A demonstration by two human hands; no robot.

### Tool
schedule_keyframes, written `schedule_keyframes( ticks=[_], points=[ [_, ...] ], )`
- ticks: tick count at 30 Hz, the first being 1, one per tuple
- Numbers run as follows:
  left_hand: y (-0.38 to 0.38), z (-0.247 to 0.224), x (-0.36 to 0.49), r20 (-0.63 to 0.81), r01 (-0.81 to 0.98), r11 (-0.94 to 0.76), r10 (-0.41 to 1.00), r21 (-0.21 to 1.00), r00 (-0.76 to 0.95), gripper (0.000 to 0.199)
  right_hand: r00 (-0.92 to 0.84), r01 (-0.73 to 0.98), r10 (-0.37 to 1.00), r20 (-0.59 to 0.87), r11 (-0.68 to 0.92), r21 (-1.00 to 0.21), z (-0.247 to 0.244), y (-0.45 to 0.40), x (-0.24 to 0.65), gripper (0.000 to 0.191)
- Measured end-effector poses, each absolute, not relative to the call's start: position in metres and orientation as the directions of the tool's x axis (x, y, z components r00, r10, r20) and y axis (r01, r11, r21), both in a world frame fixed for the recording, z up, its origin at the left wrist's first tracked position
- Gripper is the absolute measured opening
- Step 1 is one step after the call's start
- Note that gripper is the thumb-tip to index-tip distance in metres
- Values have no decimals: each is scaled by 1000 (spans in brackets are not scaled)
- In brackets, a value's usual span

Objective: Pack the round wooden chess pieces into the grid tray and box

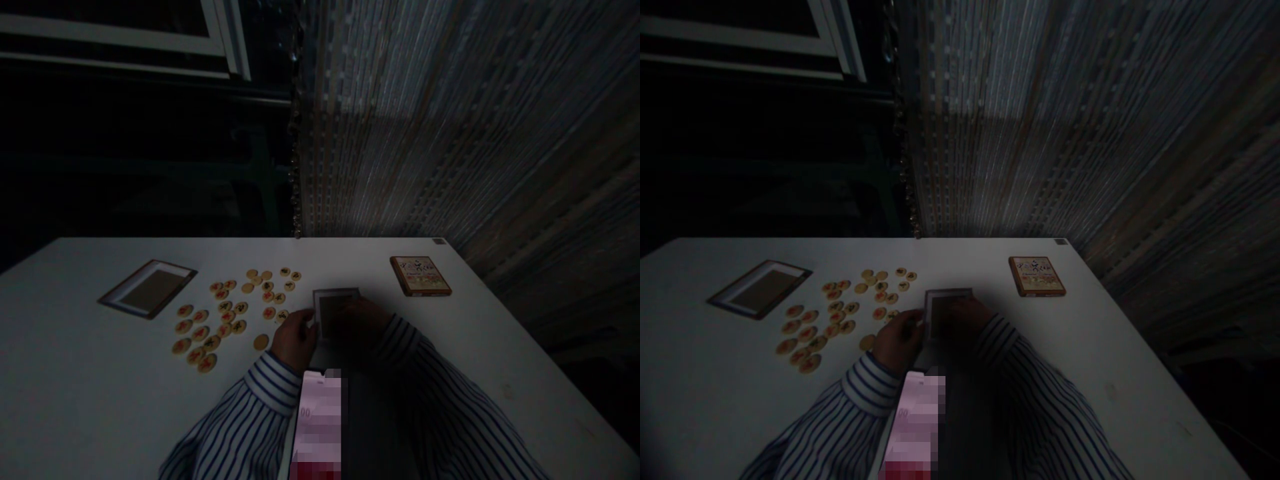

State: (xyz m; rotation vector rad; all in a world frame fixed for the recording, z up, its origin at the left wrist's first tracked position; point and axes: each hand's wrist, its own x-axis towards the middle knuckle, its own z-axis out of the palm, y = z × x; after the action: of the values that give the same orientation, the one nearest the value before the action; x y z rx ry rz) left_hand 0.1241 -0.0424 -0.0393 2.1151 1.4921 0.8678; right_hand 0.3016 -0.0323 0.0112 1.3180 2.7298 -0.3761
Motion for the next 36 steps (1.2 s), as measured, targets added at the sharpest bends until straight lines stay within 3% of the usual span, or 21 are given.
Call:
schedule_keyframes(
  ticks=[22,36],
  points=[
    [-44,-39,126,265,652,-324,945,685,191,25,-608,794,763,-219,589,-152,15,-34,300,18],
    [-42,-42,125,262,675,-345,938,652,226,25,-631,776,746,-212,609,-167,16,-33,301,18]
  ],
)
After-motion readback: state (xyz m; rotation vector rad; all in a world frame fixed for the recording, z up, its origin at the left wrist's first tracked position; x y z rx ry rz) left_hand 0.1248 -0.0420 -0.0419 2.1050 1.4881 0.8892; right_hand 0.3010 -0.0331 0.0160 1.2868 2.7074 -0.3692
